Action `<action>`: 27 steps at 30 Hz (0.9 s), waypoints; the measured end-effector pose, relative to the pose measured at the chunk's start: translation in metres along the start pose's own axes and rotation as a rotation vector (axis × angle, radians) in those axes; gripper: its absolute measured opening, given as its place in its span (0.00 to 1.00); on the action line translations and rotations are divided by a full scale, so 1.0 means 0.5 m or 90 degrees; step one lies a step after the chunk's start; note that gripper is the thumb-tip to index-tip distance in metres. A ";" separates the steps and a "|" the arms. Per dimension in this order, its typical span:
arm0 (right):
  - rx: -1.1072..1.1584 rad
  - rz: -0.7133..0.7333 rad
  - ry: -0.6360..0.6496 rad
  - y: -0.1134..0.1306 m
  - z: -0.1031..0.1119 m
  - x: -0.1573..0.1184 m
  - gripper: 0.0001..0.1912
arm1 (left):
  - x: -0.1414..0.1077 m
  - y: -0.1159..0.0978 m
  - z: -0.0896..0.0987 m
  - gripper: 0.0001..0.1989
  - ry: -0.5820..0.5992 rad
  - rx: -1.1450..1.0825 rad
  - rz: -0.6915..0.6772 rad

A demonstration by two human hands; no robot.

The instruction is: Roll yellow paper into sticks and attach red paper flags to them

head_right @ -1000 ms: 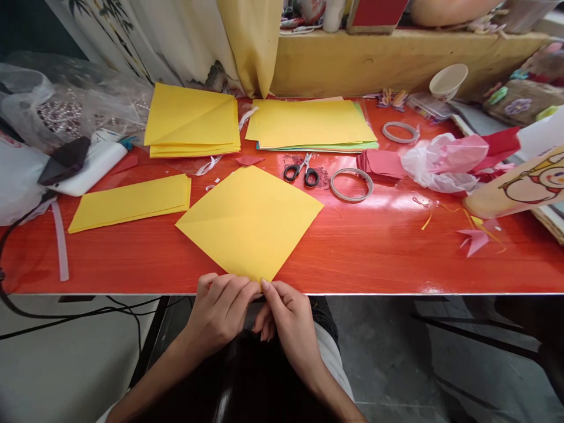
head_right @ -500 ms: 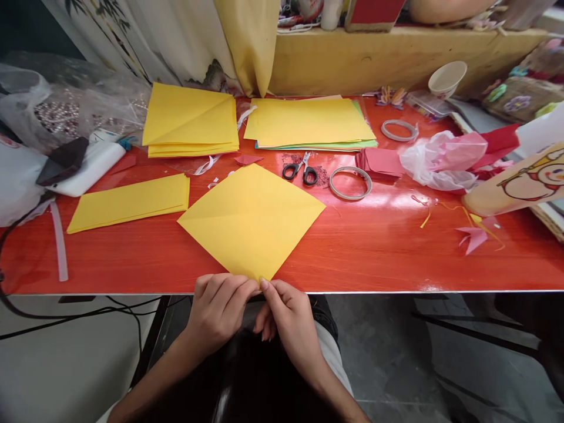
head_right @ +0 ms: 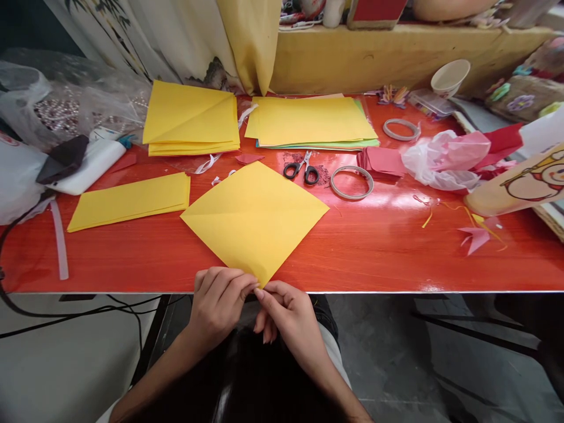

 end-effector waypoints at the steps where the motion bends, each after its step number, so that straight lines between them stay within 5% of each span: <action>1: 0.001 0.004 -0.005 0.001 0.001 0.000 0.18 | 0.001 0.000 0.000 0.03 -0.002 0.003 0.002; 7: -0.003 0.028 -0.054 0.007 0.005 0.001 0.17 | -0.003 0.008 0.017 0.05 -0.067 -0.003 0.035; 10: 0.000 0.029 -0.063 0.008 0.005 0.001 0.17 | -0.014 -0.001 0.040 0.06 -0.125 -0.012 -0.023; 15: 0.012 0.030 -0.071 0.007 0.009 0.000 0.17 | -0.029 -0.024 0.023 0.08 -0.045 0.025 -0.149; 27: 0.012 0.050 -0.070 0.006 0.009 0.003 0.17 | -0.017 -0.021 0.009 0.06 -0.008 0.016 -0.123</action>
Point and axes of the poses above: each hand's wrist, its own x-axis towards the middle knuckle, its own z-axis out of the back of the hand, y = z × x, the point moved 10 cm from there along x, towards the middle knuckle, and after that the axes turned 9 degrees about -y, right-handed, at the moved point
